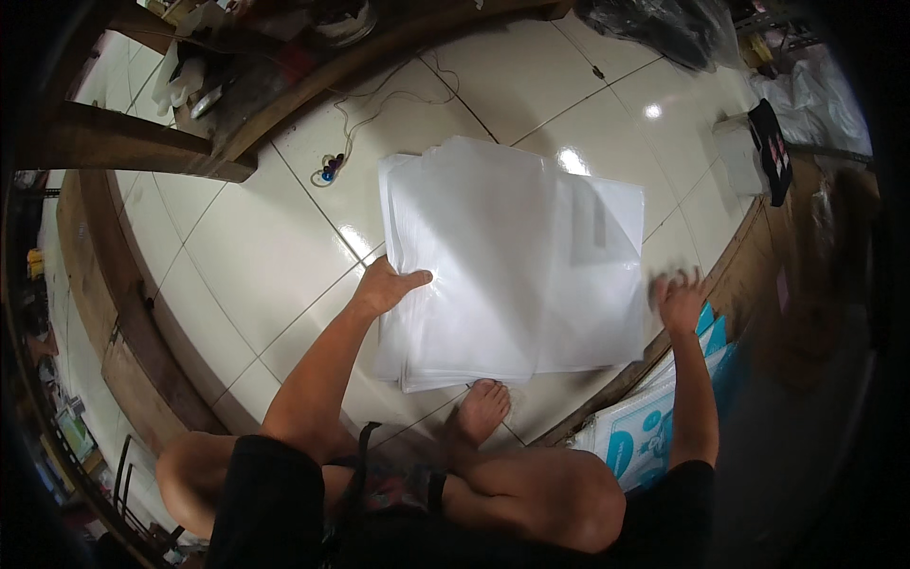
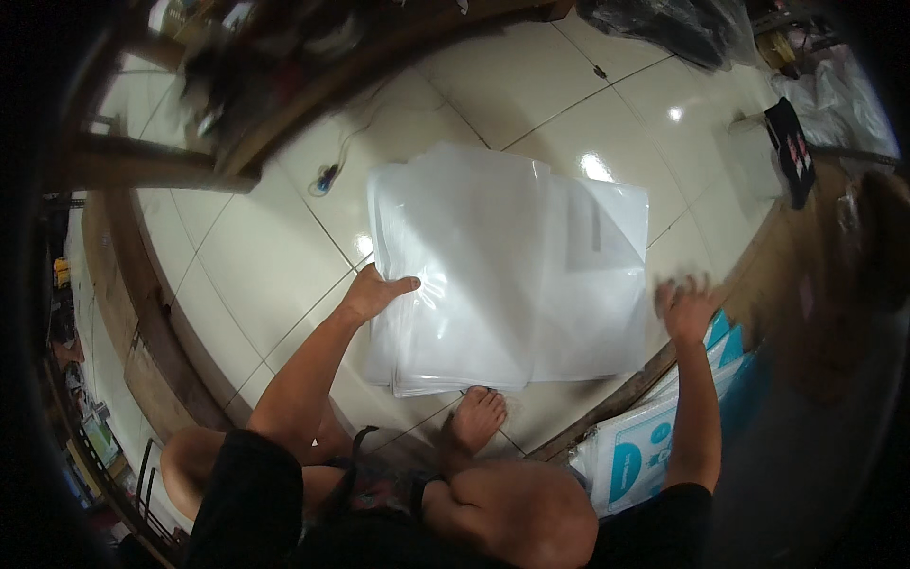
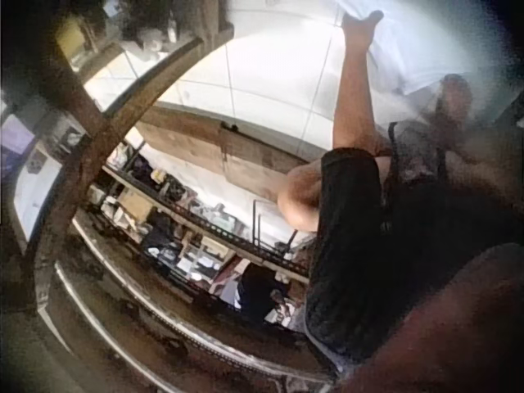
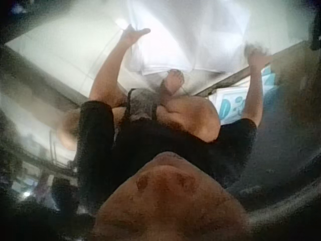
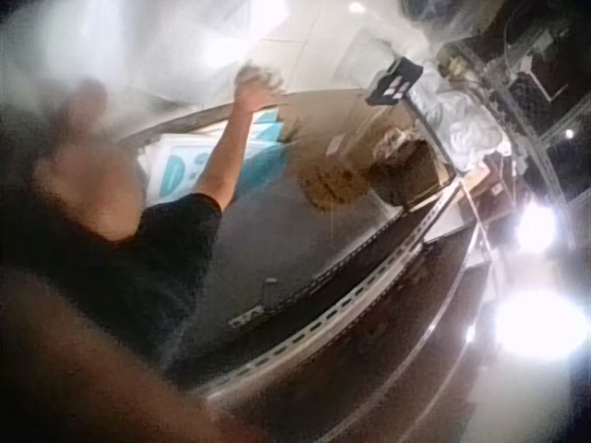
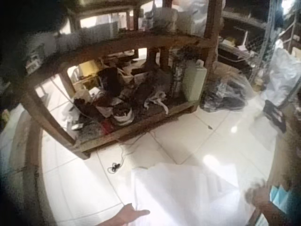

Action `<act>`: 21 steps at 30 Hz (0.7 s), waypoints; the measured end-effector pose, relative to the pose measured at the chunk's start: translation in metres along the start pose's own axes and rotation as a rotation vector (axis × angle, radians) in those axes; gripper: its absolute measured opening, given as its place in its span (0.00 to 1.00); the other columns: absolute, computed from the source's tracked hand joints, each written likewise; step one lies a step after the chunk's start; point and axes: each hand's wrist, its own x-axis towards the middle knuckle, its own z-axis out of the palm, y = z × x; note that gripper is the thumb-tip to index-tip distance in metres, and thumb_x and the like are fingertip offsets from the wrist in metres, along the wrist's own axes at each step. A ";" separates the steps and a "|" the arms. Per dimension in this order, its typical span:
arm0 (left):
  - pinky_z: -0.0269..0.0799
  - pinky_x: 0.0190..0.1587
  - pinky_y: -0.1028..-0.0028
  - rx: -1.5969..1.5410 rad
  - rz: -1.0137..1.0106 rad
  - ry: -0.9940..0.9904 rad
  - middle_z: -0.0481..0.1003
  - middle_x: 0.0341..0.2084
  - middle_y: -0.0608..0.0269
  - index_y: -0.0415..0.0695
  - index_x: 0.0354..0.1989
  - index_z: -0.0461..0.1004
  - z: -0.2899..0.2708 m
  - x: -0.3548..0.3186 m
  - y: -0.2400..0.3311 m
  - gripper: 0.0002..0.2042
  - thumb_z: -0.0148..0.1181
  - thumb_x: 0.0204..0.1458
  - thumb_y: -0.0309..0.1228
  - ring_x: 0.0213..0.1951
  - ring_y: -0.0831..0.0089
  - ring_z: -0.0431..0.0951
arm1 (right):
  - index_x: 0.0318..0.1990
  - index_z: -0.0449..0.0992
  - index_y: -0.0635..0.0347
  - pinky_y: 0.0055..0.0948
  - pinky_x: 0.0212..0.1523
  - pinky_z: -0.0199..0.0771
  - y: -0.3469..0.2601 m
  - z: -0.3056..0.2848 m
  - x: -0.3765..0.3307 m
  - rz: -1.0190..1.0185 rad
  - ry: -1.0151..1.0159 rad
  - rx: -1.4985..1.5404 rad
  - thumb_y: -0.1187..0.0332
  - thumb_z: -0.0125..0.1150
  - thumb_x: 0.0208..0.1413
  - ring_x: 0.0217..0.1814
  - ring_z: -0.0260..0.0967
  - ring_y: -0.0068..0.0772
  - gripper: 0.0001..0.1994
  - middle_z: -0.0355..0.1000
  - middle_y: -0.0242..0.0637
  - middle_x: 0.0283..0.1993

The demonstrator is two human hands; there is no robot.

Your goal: The person sits on the floor and repeatedly folds white plastic sheets by hand. They smooth each sheet, fold it in half, and stack the folded items into a pile. The person handles the sheets one at a time and places the finished stack on a nearby table.

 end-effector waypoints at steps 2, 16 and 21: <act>0.72 0.47 0.69 -0.053 0.020 -0.003 0.77 0.40 0.53 0.37 0.48 0.71 0.002 0.004 -0.005 0.25 0.67 0.44 0.39 0.42 0.65 0.78 | 0.49 0.73 0.62 0.45 0.62 0.55 -0.011 -0.006 0.022 0.226 0.186 0.336 0.61 0.56 0.55 0.62 0.57 0.52 0.18 0.62 0.51 0.59; 0.70 0.48 0.68 0.053 0.155 -0.049 0.77 0.42 0.55 0.41 0.50 0.71 -0.002 0.023 -0.040 0.24 0.62 0.48 0.43 0.44 0.62 0.76 | 0.64 0.59 0.49 0.51 0.71 0.36 -0.333 -0.082 0.005 -1.198 0.208 0.633 0.38 0.59 0.44 0.73 0.41 0.47 0.41 0.50 0.39 0.70; 0.71 0.48 0.68 0.009 0.008 0.016 0.76 0.42 0.54 0.38 0.51 0.70 0.000 0.012 -0.023 0.25 0.67 0.45 0.37 0.43 0.65 0.77 | 0.63 0.62 0.47 0.53 0.71 0.34 -0.256 -0.064 0.001 -1.145 0.129 0.527 0.41 0.61 0.44 0.73 0.40 0.49 0.39 0.50 0.37 0.70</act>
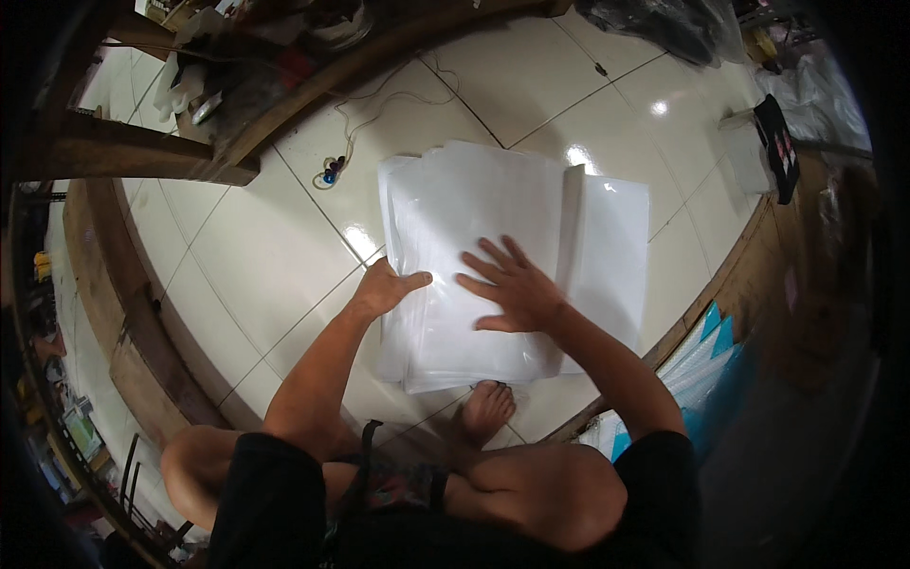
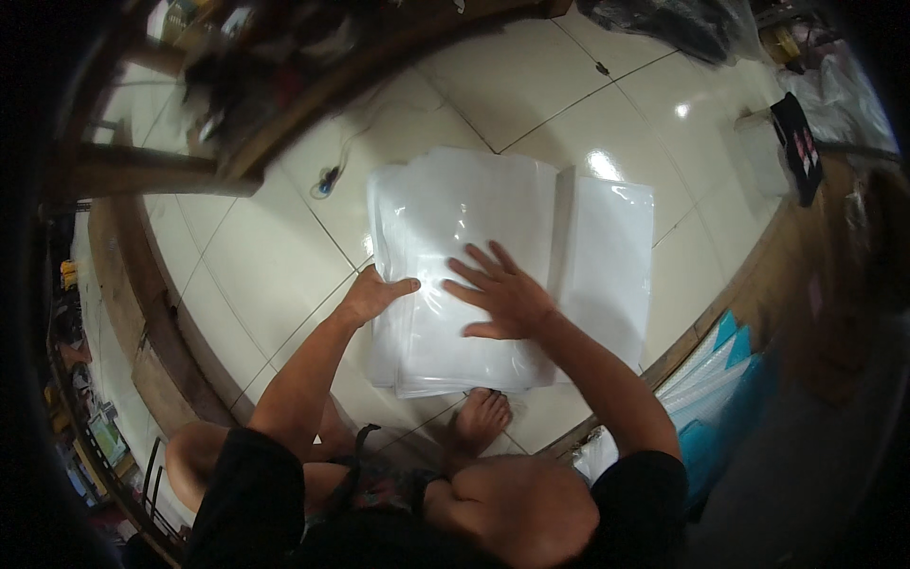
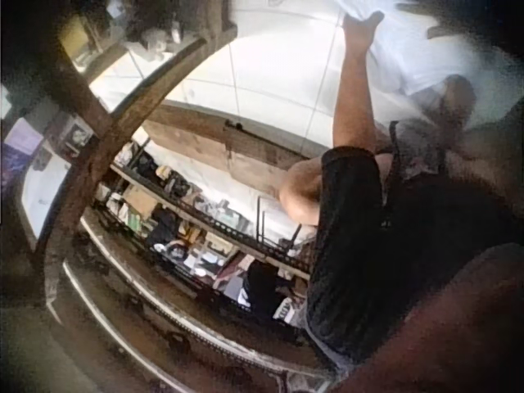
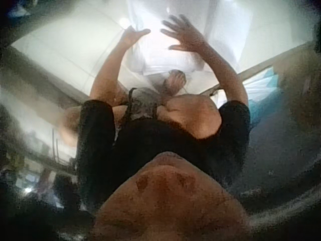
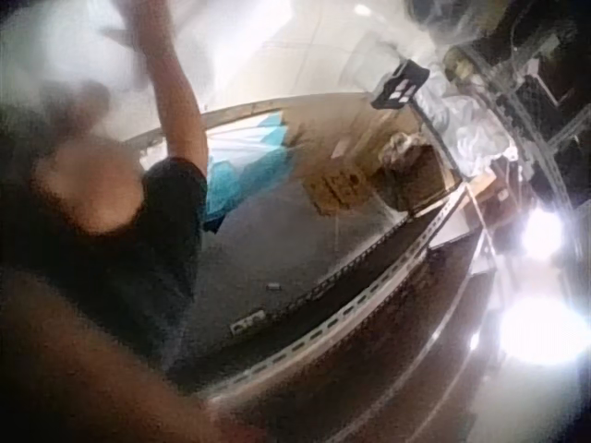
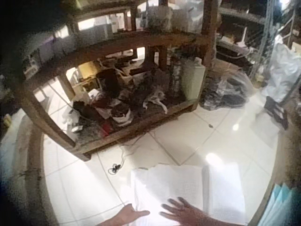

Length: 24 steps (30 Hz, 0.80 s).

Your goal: The person sits on the floor and repeatedly folds white plastic sheets by hand. They smooth each sheet, fold it in half, and stack the folded items into a pile. The person handles the sheets one at a time and places the finished stack on a nearby table.

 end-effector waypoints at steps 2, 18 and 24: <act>0.71 0.49 0.68 0.006 -0.017 -0.024 0.76 0.42 0.54 0.38 0.51 0.70 -0.002 0.000 -0.001 0.25 0.67 0.46 0.37 0.43 0.65 0.77 | 0.63 0.62 0.46 0.57 0.70 0.33 0.019 -0.012 -0.052 0.111 -0.054 -0.064 0.42 0.62 0.44 0.73 0.40 0.52 0.38 0.49 0.38 0.71; 0.70 0.50 0.68 0.021 -0.010 -0.002 0.76 0.42 0.51 0.36 0.50 0.69 -0.002 0.001 0.003 0.26 0.66 0.46 0.40 0.45 0.63 0.76 | 0.57 0.67 0.60 0.42 0.66 0.52 0.057 -0.049 -0.139 0.564 0.532 0.064 0.70 0.66 0.47 0.66 0.52 0.54 0.27 0.57 0.49 0.64; 0.71 0.48 0.68 -0.092 0.064 -0.004 0.76 0.42 0.51 0.36 0.49 0.70 -0.002 -0.005 0.001 0.27 0.67 0.44 0.40 0.43 0.63 0.77 | 0.64 0.60 0.48 0.61 0.68 0.35 -0.007 0.006 0.036 0.120 0.170 -0.043 0.45 0.62 0.45 0.73 0.39 0.52 0.38 0.50 0.44 0.69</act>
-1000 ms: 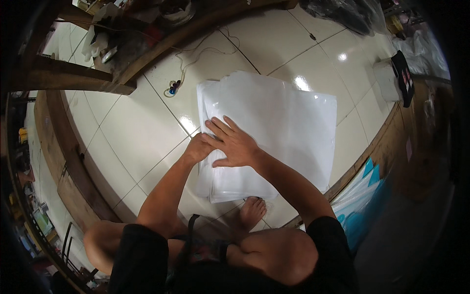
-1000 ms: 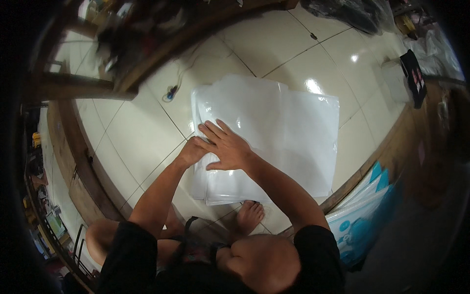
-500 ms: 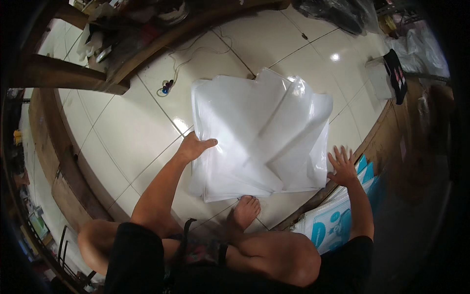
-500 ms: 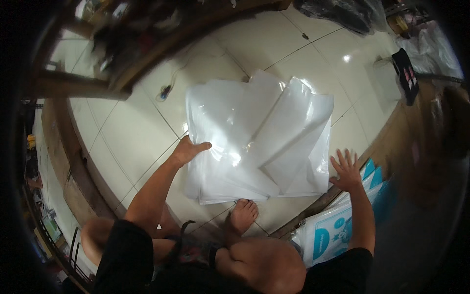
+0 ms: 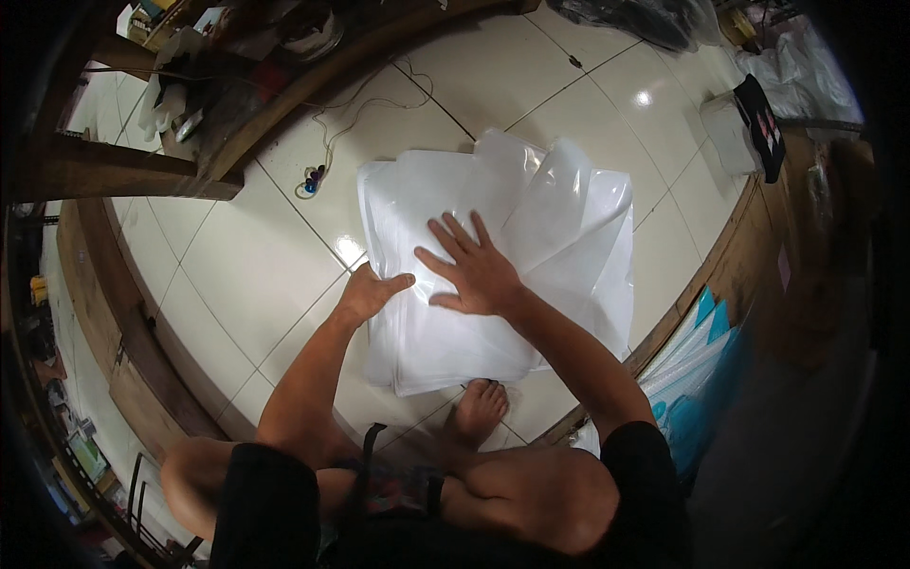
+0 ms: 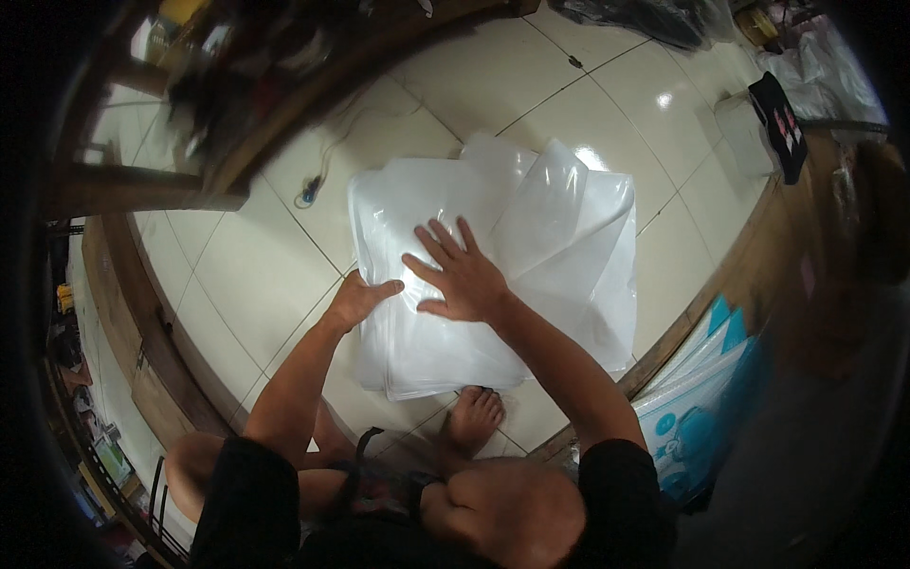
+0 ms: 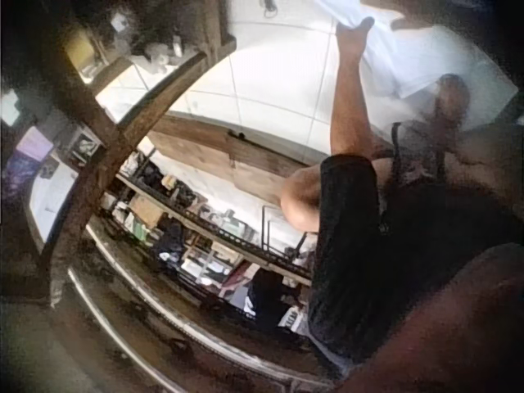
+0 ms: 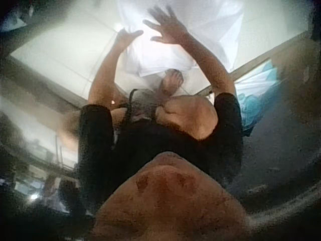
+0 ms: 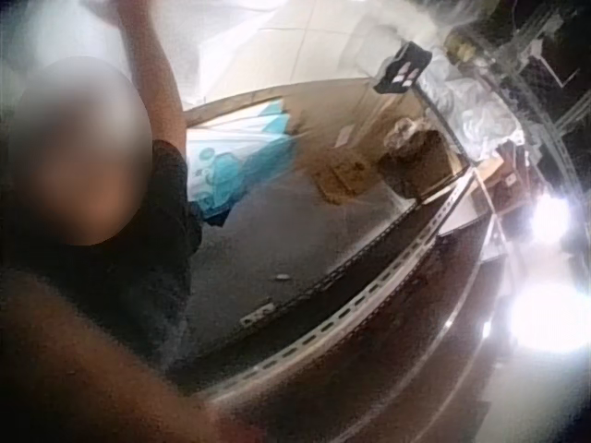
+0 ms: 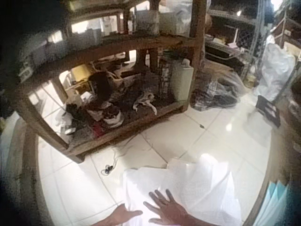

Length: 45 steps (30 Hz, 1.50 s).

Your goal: The person sits on the floor and repeatedly folds white plastic sheets by hand. They smooth each sheet, fold it in half, and stack the folded items into a pile. The person handles the sheets one at a time and places the finished stack on a nearby table.

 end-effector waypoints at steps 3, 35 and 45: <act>0.72 0.47 0.69 0.123 -0.051 0.005 0.77 0.40 0.50 0.35 0.48 0.71 -0.001 0.007 -0.004 0.27 0.68 0.44 0.41 0.40 0.63 0.78 | 0.64 0.60 0.48 0.59 0.69 0.35 0.004 -0.007 -0.042 -0.015 -0.157 0.038 0.43 0.61 0.46 0.73 0.39 0.52 0.38 0.50 0.43 0.70; 0.73 0.47 0.69 0.119 -0.095 -0.022 0.75 0.42 0.49 0.32 0.51 0.66 0.003 0.000 0.016 0.29 0.67 0.45 0.39 0.43 0.64 0.77 | 0.63 0.62 0.46 0.61 0.69 0.26 0.056 -0.028 -0.203 0.417 -0.194 -0.133 0.45 0.60 0.48 0.74 0.34 0.55 0.35 0.47 0.41 0.71; 0.75 0.41 0.69 0.056 -0.103 0.042 0.77 0.37 0.51 0.32 0.47 0.70 0.009 -0.012 0.033 0.25 0.67 0.44 0.37 0.37 0.64 0.78 | 0.58 0.63 0.70 0.39 0.50 0.71 0.087 -0.071 -0.269 1.222 0.407 0.358 0.53 0.61 0.52 0.48 0.72 0.52 0.33 0.72 0.55 0.47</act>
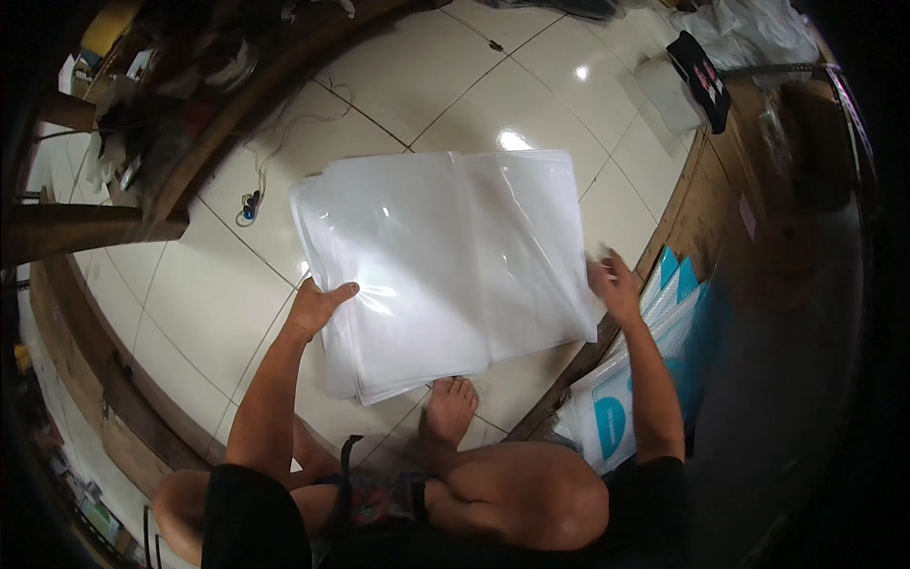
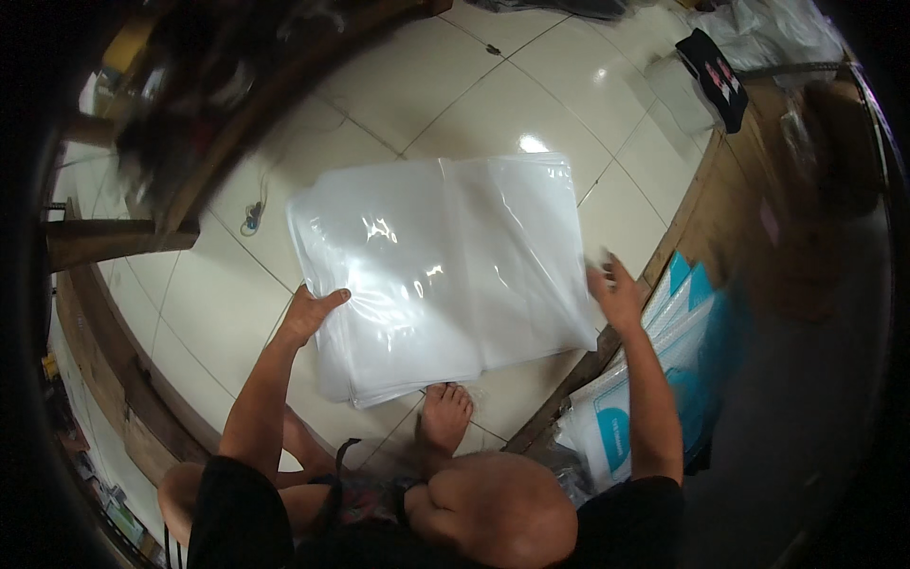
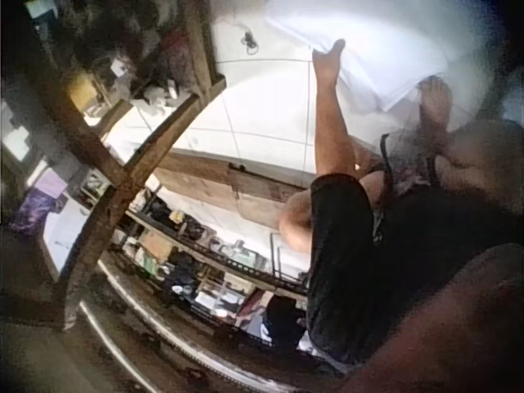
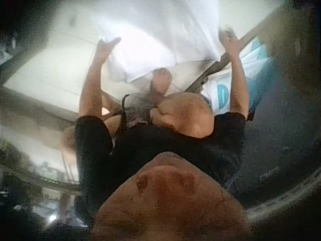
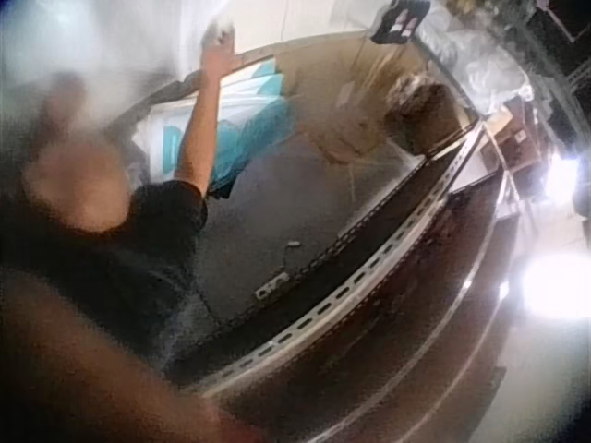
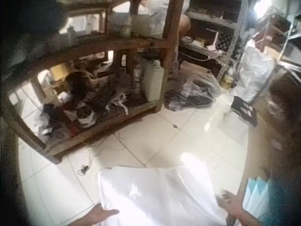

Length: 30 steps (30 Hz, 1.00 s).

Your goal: The person sits on the floor and repeatedly folds white plastic sheets by hand. They smooth each sheet, fold it in half, and stack the folded items into a pile. The person handles the sheets one at a time and places the finished stack on a nearby table.

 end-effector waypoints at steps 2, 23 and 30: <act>0.75 0.41 0.69 -0.063 0.085 0.004 0.77 0.37 0.51 0.32 0.47 0.70 -0.003 0.006 -0.014 0.24 0.67 0.44 0.36 0.37 0.65 0.78 | 0.56 0.64 0.73 0.37 0.48 0.72 -0.033 0.034 0.008 -0.123 0.008 -0.236 0.53 0.63 0.51 0.46 0.73 0.49 0.34 0.72 0.57 0.46; 0.75 0.41 0.69 -0.090 0.062 -0.048 0.76 0.36 0.51 0.31 0.47 0.69 -0.005 0.014 -0.025 0.26 0.67 0.44 0.37 0.37 0.65 0.78 | 0.67 0.48 0.61 0.53 0.66 0.47 -0.109 0.101 -0.023 -0.386 -0.236 -0.560 0.67 0.65 0.42 0.70 0.44 0.58 0.43 0.48 0.54 0.68; 0.72 0.48 0.67 -0.048 0.041 -0.088 0.74 0.42 0.51 0.33 0.53 0.64 -0.011 0.018 -0.027 0.30 0.68 0.45 0.38 0.43 0.64 0.75 | 0.66 0.49 0.63 0.58 0.64 0.48 -0.108 0.137 -0.023 -0.458 -0.075 -0.676 0.69 0.61 0.43 0.71 0.44 0.57 0.40 0.48 0.52 0.68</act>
